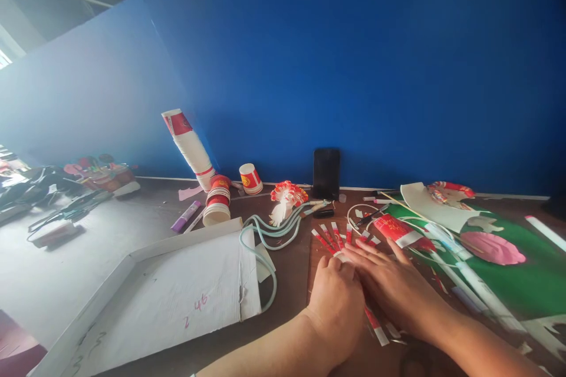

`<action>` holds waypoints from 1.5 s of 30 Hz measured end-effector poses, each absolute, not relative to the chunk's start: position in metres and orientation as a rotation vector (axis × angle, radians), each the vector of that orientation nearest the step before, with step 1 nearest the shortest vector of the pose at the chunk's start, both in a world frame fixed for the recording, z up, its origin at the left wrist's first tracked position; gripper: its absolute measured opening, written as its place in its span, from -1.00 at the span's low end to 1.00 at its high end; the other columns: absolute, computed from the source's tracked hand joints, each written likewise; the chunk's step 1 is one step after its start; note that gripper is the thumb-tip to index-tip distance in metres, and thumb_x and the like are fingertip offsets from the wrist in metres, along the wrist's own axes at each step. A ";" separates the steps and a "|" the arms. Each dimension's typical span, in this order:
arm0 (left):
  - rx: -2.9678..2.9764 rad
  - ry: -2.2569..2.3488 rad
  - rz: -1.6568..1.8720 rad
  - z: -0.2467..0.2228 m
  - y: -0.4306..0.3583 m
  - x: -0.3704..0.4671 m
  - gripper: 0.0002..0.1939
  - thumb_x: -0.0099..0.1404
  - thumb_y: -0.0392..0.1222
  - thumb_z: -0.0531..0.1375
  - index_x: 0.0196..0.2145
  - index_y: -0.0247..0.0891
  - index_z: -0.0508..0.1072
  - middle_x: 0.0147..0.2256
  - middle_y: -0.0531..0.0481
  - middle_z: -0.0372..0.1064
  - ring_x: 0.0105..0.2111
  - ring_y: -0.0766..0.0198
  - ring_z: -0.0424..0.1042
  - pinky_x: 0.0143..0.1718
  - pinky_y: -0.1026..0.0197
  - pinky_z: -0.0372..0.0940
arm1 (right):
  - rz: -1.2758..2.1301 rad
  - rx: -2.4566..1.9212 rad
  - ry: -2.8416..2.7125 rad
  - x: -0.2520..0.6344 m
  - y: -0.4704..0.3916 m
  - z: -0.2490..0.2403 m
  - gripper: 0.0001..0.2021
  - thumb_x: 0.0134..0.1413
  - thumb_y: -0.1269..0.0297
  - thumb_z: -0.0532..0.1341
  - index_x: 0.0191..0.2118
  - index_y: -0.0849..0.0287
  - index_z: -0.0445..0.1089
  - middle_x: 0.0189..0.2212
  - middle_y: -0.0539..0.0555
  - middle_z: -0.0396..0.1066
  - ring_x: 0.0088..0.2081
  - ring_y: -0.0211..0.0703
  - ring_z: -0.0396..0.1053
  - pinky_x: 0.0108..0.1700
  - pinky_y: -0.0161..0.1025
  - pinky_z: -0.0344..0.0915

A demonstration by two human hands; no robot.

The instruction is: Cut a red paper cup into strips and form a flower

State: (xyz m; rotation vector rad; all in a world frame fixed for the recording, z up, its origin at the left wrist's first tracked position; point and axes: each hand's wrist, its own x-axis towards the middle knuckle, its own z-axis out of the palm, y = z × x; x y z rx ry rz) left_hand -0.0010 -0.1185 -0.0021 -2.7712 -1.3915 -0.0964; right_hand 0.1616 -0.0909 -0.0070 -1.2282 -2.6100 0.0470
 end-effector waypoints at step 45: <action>-2.973 -1.213 -0.280 0.006 -0.130 -0.006 -0.67 0.26 -0.22 0.03 -0.09 -0.45 0.39 -0.11 -0.23 0.38 -0.08 0.08 0.33 0.00 0.09 0.27 | 0.220 -1.407 -2.486 0.178 -0.095 0.017 -0.47 0.30 0.03 -0.11 0.34 -0.07 -0.04 0.31 -0.02 0.01 0.32 0.04 -0.07 0.31 0.27 -0.32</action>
